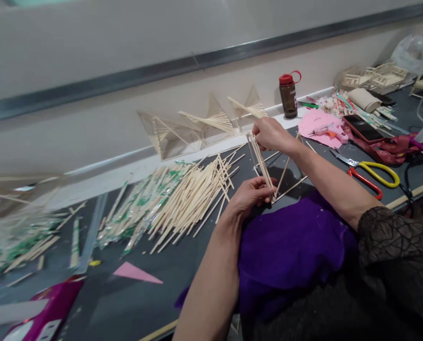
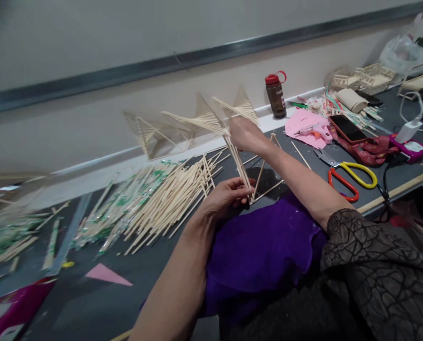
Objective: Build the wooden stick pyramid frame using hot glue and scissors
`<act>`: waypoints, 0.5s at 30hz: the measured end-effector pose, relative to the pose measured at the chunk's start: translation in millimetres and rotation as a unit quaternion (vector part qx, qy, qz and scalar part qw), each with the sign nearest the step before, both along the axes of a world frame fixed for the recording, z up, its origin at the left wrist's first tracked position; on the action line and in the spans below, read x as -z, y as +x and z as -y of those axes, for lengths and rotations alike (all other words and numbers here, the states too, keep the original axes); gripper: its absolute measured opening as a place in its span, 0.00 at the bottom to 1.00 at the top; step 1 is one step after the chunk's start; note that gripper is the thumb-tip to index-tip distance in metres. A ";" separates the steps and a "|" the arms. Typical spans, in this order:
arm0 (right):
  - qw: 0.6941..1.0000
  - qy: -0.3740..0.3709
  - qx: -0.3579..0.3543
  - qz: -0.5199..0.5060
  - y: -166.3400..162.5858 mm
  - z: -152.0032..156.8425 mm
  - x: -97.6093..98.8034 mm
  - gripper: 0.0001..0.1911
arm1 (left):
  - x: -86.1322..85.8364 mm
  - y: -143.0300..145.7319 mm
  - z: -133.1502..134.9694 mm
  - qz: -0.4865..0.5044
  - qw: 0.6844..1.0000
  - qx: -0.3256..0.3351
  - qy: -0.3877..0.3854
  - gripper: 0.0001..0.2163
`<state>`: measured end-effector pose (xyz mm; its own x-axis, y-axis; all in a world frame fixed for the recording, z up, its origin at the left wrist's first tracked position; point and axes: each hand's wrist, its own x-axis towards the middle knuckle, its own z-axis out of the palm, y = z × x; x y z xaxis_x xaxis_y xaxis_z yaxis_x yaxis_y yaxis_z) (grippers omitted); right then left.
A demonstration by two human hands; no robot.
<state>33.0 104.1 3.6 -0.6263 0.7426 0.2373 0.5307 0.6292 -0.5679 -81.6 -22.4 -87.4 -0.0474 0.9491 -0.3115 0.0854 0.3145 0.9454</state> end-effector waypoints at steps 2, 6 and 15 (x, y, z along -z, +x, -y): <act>1.000 0.003 0.000 -0.007 -0.9 -2.3 2.2 0.10 | 0.0 -0.3 0.0 -0.001 1.000 0.002 0.001 0.18; 1.000 0.009 -0.003 -0.005 -2.5 -5.3 4.7 0.10 | 1.5 -1.9 -0.1 -0.002 1.000 0.004 0.003 0.17; 1.000 0.003 0.001 -0.005 -0.4 -0.6 0.6 0.11 | -1.9 -1.5 1.3 -0.007 1.000 -0.002 -0.007 0.19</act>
